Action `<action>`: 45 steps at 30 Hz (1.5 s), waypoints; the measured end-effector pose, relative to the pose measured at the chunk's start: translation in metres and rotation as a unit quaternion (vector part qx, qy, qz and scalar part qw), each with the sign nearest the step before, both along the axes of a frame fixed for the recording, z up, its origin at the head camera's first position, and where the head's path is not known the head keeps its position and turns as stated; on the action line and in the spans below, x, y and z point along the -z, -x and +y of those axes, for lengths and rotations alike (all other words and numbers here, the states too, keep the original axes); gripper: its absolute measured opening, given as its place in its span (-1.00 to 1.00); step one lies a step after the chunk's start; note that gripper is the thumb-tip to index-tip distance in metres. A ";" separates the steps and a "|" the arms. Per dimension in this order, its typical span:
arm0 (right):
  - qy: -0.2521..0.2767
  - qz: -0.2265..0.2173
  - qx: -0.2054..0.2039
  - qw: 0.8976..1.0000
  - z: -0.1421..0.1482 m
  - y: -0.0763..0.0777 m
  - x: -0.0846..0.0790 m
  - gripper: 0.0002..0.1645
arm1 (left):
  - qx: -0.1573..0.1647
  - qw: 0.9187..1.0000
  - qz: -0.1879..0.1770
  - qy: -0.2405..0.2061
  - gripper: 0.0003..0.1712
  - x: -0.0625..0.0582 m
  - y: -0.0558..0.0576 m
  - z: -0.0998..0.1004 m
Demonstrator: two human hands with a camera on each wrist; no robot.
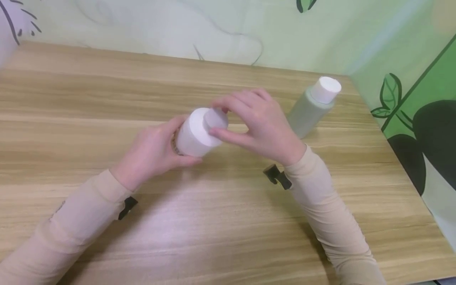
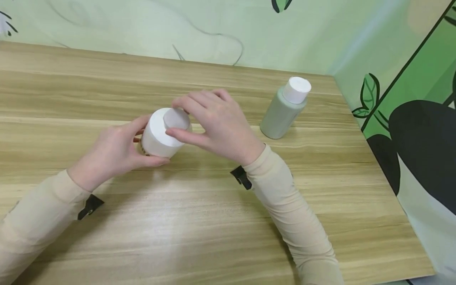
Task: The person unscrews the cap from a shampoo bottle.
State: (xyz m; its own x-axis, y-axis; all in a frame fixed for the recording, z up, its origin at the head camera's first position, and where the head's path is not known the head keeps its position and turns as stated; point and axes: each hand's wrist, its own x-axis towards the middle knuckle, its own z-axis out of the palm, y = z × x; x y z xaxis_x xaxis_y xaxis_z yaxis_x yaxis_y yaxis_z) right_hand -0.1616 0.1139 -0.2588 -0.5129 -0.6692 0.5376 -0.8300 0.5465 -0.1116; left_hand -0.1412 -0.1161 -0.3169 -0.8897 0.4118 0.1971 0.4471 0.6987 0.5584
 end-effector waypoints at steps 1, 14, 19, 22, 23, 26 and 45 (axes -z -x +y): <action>0.001 0.002 -0.001 1.000 0.000 0.000 0.000 -0.47 | 0.000 1.000 -0.001 0.000 -0.09 0.000 0.000 0.000; -0.013 0.009 -0.015 1.000 -0.001 -0.001 0.001 -0.52 | 0.001 1.000 0.007 0.000 -0.11 0.000 0.000 0.000; -0.015 0.006 -0.016 1.000 -0.001 0.000 0.001 -0.50 | -0.003 1.000 0.006 0.002 -0.11 -0.001 0.000 -0.001; -0.017 0.003 -0.008 1.000 0.000 0.000 0.000 -0.46 | -0.003 1.000 0.004 0.002 -0.12 -0.002 0.000 -0.001; -0.019 0.005 -0.006 1.000 0.001 0.001 -0.001 -0.44 | -0.004 1.000 0.003 0.002 -0.13 -0.002 -0.001 -0.001; -0.019 0.009 0.002 1.000 0.004 0.001 -0.003 -0.41 | -0.004 1.000 0.002 0.004 -0.14 -0.003 -0.001 -0.001; -0.025 -0.002 -0.031 0.999 0.004 -0.001 -0.004 -0.54 | -0.004 1.000 0.015 0.009 -0.14 -0.001 -0.001 0.000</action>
